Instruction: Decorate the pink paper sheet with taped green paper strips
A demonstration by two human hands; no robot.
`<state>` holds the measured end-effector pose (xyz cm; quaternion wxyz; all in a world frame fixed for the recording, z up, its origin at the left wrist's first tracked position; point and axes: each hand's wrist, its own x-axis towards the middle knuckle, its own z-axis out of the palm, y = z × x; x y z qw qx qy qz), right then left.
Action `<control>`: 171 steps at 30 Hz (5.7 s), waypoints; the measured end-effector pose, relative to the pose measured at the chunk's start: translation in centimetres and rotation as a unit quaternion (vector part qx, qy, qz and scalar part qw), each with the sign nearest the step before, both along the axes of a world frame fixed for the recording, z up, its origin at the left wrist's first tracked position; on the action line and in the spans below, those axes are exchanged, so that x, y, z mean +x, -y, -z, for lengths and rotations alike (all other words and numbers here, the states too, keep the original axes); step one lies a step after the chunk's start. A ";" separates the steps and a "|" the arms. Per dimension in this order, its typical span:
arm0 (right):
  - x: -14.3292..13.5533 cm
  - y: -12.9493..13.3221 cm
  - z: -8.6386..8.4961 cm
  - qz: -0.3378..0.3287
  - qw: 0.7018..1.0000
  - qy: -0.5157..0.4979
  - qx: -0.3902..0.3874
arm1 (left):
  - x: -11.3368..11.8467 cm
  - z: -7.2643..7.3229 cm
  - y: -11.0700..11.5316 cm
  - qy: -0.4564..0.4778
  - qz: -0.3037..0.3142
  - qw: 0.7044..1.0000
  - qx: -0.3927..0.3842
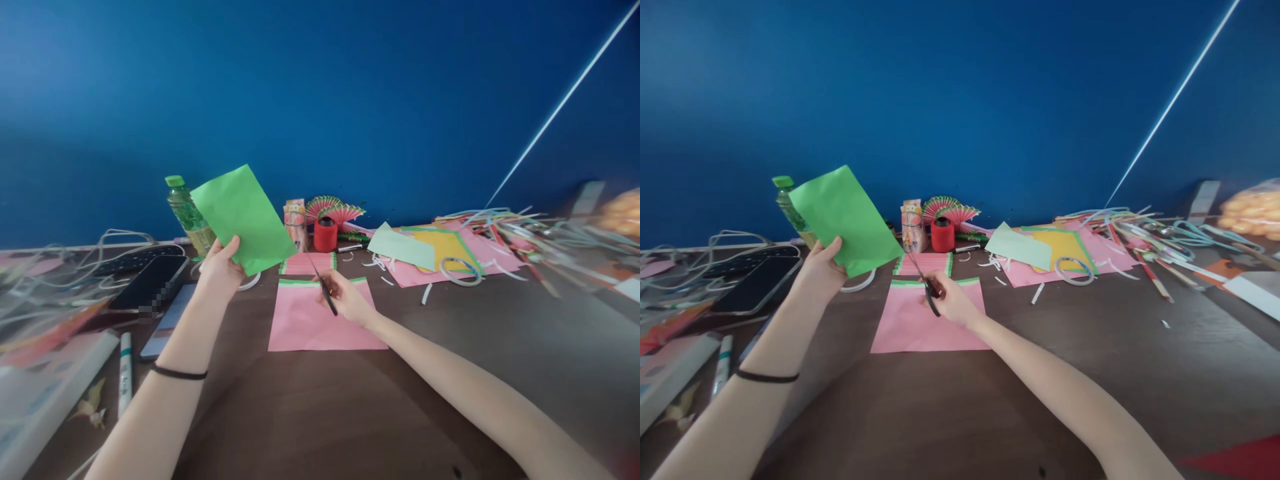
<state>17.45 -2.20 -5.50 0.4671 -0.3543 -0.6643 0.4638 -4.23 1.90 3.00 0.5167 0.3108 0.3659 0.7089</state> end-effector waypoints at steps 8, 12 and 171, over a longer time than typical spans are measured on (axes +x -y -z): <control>-0.3 0.8 -0.4 0.040 0.998 0.049 0.007 | 1.0 -0.4 0.6 -0.022 0.015 1.000 0.001; -0.4 0.9 -0.5 0.035 0.998 0.046 0.006 | 1.6 -0.1 0.8 -0.019 0.026 0.999 -0.024; -0.3 0.9 -0.1 -0.021 0.996 -0.030 -0.075 | 3.0 0.8 1.4 -0.084 0.056 0.995 -0.026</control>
